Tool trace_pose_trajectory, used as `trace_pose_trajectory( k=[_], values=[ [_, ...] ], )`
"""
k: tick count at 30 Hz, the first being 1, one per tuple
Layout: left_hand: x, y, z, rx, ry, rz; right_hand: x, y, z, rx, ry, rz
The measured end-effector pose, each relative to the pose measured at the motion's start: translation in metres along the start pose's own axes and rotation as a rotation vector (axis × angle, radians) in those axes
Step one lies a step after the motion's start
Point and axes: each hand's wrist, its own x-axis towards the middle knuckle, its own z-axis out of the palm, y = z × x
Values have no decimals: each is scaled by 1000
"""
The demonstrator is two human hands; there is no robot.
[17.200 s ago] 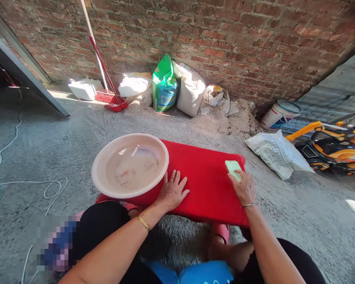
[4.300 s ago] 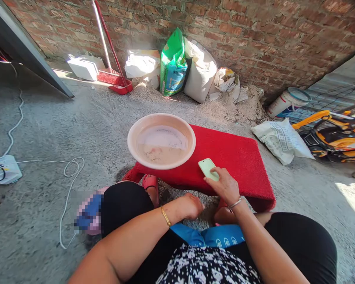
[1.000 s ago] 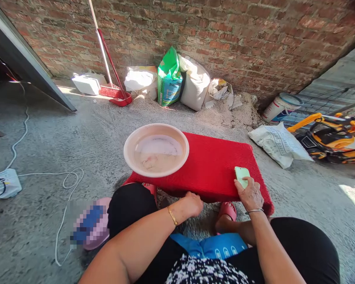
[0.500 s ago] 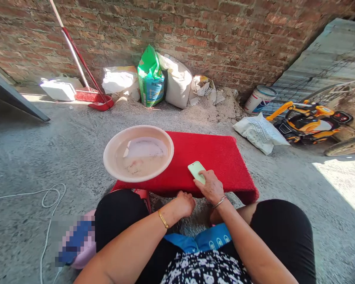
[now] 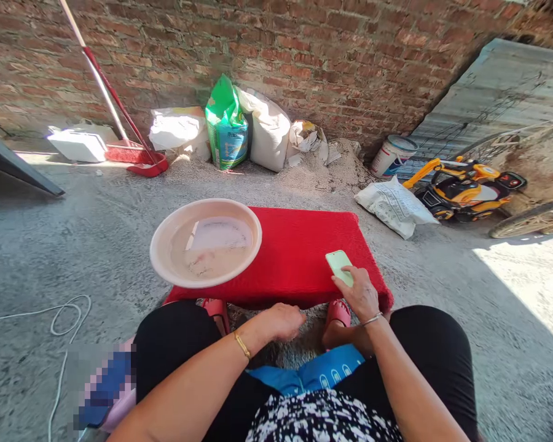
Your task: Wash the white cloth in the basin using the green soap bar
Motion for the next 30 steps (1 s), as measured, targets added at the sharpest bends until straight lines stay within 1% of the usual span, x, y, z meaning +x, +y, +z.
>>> trace_pose_trajectory(
  k=[2, 3, 4, 5, 6, 8, 10, 11, 12, 13, 15, 17, 19, 21, 22, 24, 25, 27, 29, 30],
  values=[
    [0, 2, -8, -48, 87, 102, -3, -18, 9, 10, -67, -111],
    [0, 2, -12, -63, 148, 124, -3, -20, 11, 4, -94, -131],
    [0, 2, -15, -71, 215, 124, -2, -15, 10, -4, -108, -119],
    [0, 1, -19, -74, 285, 104, 1, -6, 7, -15, -109, -74],
    [0, 0, -22, -72, 353, 69, 5, 9, 2, -29, -101, -1],
    [0, -6, -25, -52, 467, -37, 14, 43, -12, -70, -68, 206],
    [0, -15, -26, -25, 536, -152, 24, 71, -27, -125, -25, 395],
    [0, -20, -24, -9, 556, -197, 28, 79, -33, -142, -3, 440],
    [2, -25, -22, 8, 569, -227, 31, 83, -38, -149, 17, 443],
    [4, -30, -19, 28, 574, -240, 34, 81, -40, -146, 25, 401],
    [10, -38, -11, 74, 557, -222, 38, 66, -38, -134, -3, 227],
    [17, -44, -3, 116, 518, -188, 42, 43, -30, -156, -54, 37],
    [24, -48, 3, 142, 495, -181, 46, 21, -20, -208, -95, -102],
    [28, -49, 5, 152, 488, -204, 52, 9, -13, -263, -132, -177],
    [29, -49, 5, 155, 486, -216, 55, 9, -12, -282, -156, -190],
    [30, -48, 4, 157, 479, -233, 63, 19, -15, -301, -205, -148],
    [30, -47, 3, 157, 476, -234, 68, 30, -20, -307, -228, -87],
    [29, -46, 2, 152, 474, -234, 76, 57, -32, -326, -243, 87],
    [28, -45, 2, 147, 476, -234, 83, 82, -44, -354, -206, 250],
    [28, -45, 2, 147, 476, -231, 84, 90, -47, -356, -176, 299]
  ],
)
